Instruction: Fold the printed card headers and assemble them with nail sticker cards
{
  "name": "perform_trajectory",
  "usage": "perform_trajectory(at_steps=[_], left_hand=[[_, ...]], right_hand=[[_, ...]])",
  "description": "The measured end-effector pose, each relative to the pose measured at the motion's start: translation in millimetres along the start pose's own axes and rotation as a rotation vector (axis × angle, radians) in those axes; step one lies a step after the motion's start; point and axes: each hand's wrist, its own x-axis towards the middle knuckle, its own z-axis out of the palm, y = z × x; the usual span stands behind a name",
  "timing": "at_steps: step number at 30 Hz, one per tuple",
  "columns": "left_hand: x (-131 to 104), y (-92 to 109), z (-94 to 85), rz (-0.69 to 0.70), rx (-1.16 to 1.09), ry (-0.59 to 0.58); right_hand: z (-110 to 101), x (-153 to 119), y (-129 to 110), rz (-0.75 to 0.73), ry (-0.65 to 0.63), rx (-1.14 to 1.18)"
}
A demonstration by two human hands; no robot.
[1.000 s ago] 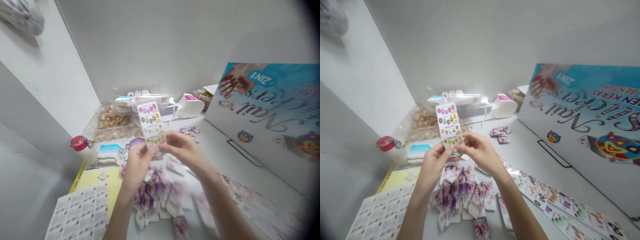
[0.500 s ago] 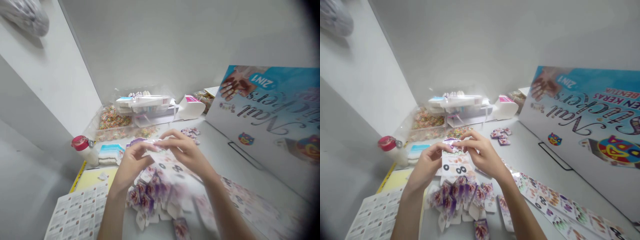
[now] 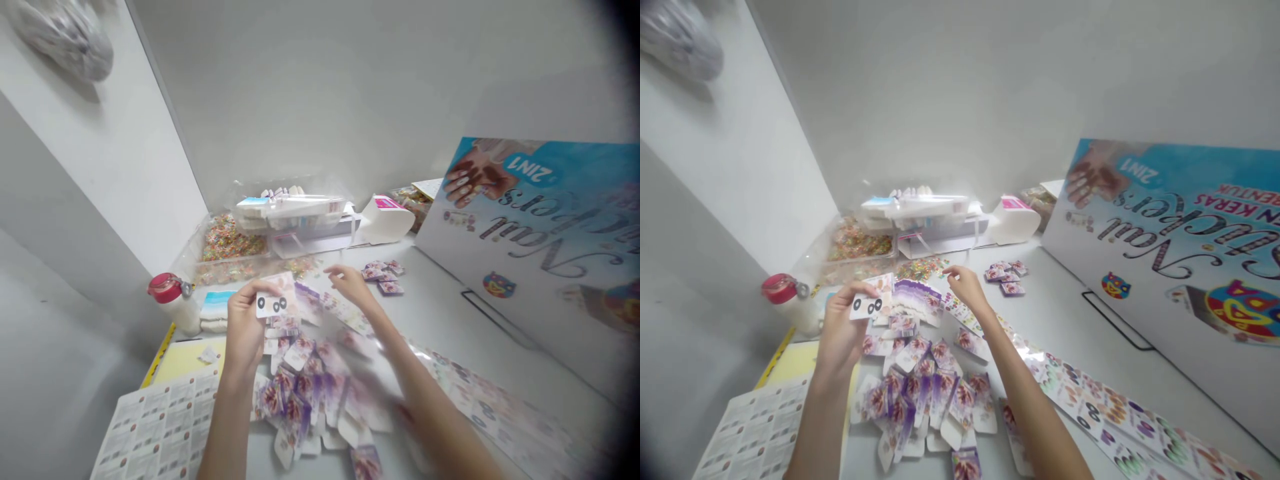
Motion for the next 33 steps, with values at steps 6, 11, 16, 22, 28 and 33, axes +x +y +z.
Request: perform_trajectory(at_steps=[6, 11, 16, 22, 28, 33], left_hand=[[0, 1, 5.7, -0.113, 0.084, -0.043], [0, -1, 10.7, -0.114, 0.100, -0.061], [4, -9, 7.7, -0.050, 0.181, -0.059], [9, -23, 7.7, -0.063, 0.230, -0.039], [-3, -24, 24.8, -0.141, 0.168, -0.167], [-17, -22, 38.4, -0.186, 0.137, -0.297]], right_hand=[[47, 43, 29, 0.054, -0.061, -0.148], [57, 46, 30, 0.102, -0.075, -0.172], [39, 34, 10, 0.130, -0.043, -0.085], [-22, -21, -44, -0.009, -0.079, 0.240], [-50, -78, -79, -0.220, -0.145, 0.620], [-56, -83, -75, -0.169, -0.091, 0.508]])
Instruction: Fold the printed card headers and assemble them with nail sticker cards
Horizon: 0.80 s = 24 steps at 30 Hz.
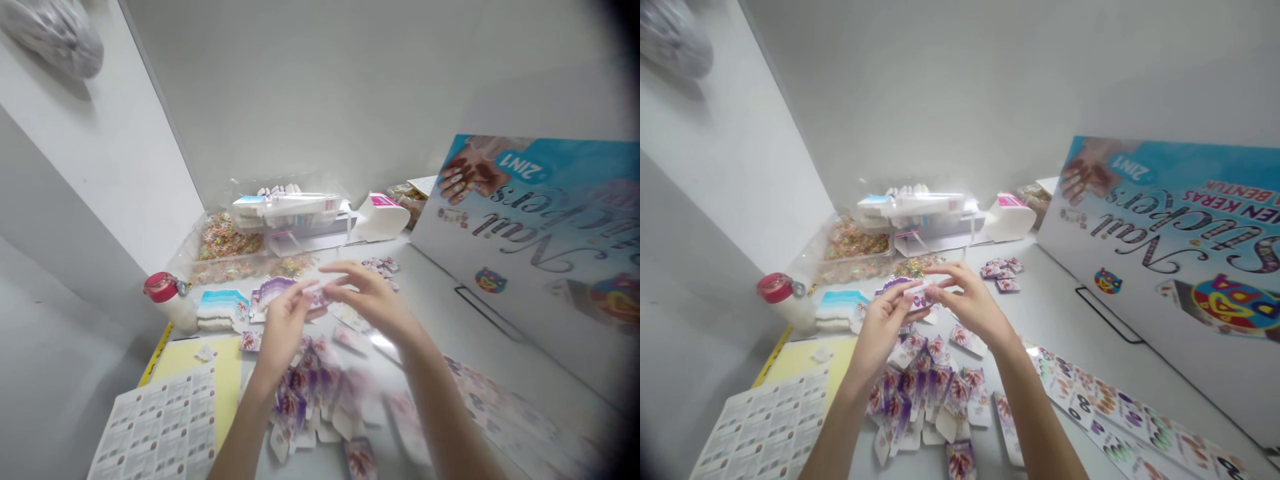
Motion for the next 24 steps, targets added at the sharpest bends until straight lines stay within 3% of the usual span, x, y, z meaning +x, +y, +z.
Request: perform_trajectory(at_steps=[3, 4, 6, 8, 11, 12, 14, 17, 20, 22, 24], left_hand=[[-6, -4, 2.5, -0.026, 0.120, 0.052], [-8, -6, 2.2, -0.034, 0.241, 0.075], [-15, -10, 1.7, -0.032, 0.578, 0.049], [-21, -16, 4.1, -0.024, 0.914, -0.141], [-28, -31, 16.0, -0.058, 1.233, -0.570], [-29, -37, 21.4, -0.057, 1.295, -0.669], [-30, -48, 31.4, -0.068, 1.382, -0.752], [-29, -57, 37.6, -0.086, 1.402, -0.750], [-26, -53, 30.7, -0.056, 1.353, -0.732], [-22, -42, 23.0, -0.036, 1.217, -0.679], [-15, -28, 15.9, -0.041, 0.869, -0.508]], right_hand=[[-14, 1, 4, 0.150, -0.189, -0.010], [-19, 1, 5, 0.175, -0.204, -0.043], [-27, 1, 7, 0.160, -0.119, -0.138], [-33, 0, 7, 0.103, 0.028, -0.220], [-37, -1, 4, 0.100, 0.144, -0.179], [-37, -1, 3, 0.117, 0.161, -0.120], [-37, -2, 2, 0.145, 0.180, 0.018], [-35, -1, 1, 0.167, 0.183, 0.160], [-33, -1, -1, 0.169, 0.171, 0.236], [-33, -2, -3, 0.150, 0.156, 0.303], [-32, -4, -6, 0.130, 0.126, 0.374]])
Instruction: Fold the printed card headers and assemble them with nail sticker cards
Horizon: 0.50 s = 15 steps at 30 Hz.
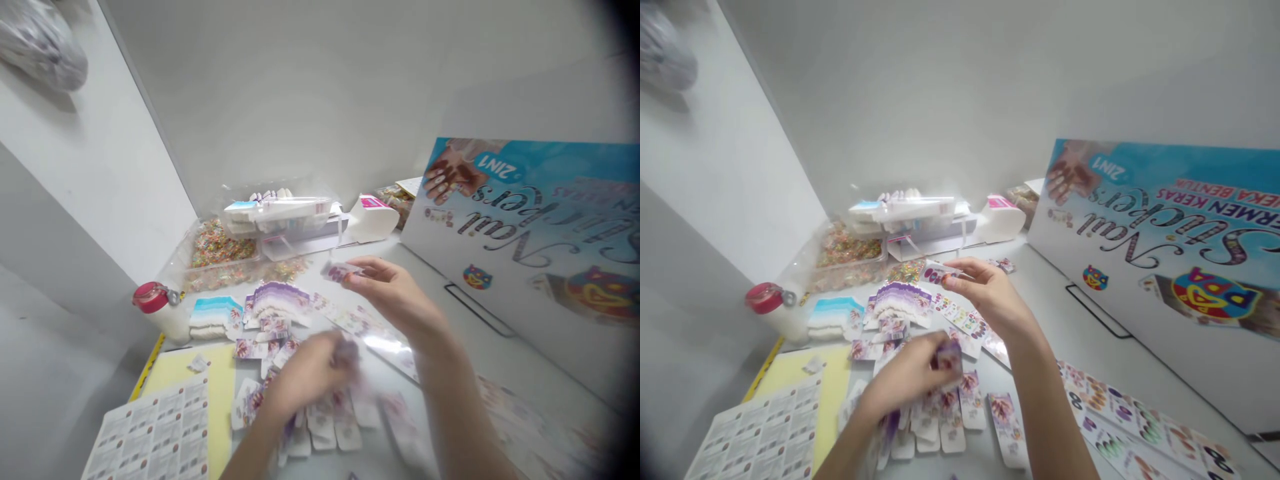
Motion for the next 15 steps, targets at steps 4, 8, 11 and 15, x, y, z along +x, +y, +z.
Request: perform_trajectory(at_steps=[4, 8, 11, 15], left_hand=[[-1, 7, -29.8, -0.016, -0.575, 0.446], [-7, 6, -45.0, 0.015, -0.784, 0.688], [-13, 5, -47.6, 0.052, -0.726, 0.762], [-17, 11, -47.2, 0.007, -0.578, 0.745]], right_hand=[[3, -4, -3, -0.004, -0.050, 0.006], [8, -7, -6, -0.015, -0.036, -0.157], [11, -8, -8, -0.022, -0.031, -0.273], [14, -14, -10, -0.145, -0.023, -0.396]])
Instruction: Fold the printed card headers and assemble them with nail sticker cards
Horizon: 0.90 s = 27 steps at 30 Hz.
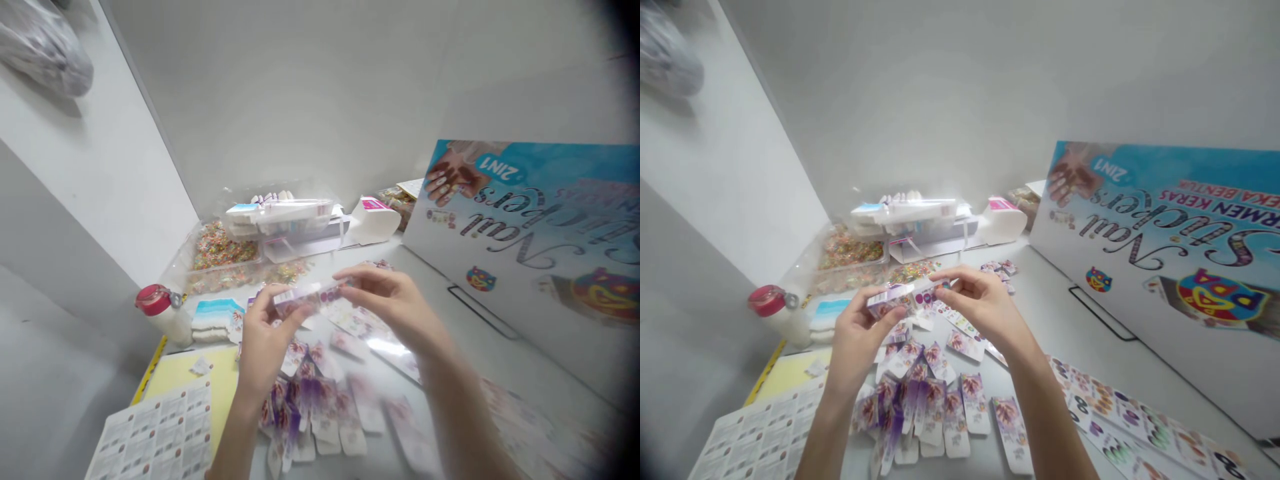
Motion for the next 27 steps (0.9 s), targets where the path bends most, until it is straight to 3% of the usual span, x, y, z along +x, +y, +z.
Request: perform_trajectory(at_steps=[4, 9, 14, 17, 22, 27], left_hand=[[-4, 7, 4.0, -0.001, 0.048, -0.058], [-9, 13, 3.6, 0.000, 0.137, -0.196], [-10, 16, 1.1, -0.016, 0.222, -0.198], [-9, 16, 1.8, -0.011, 0.186, -0.183], [-11, 15, 4.1, 0.054, 0.188, -0.201], [-11, 11, 6.0, 0.079, 0.286, -0.230]], right_hand=[[6, -7, -4, -0.136, -0.005, -0.041], [18, -14, -14, -0.242, 0.079, -0.133], [20, -17, -19, -0.424, -0.027, -0.384], [16, -17, -17, -0.408, -0.141, -0.420], [15, -18, -17, -0.362, -0.113, -0.481], [14, -17, -15, -0.253, -0.177, -0.447]])
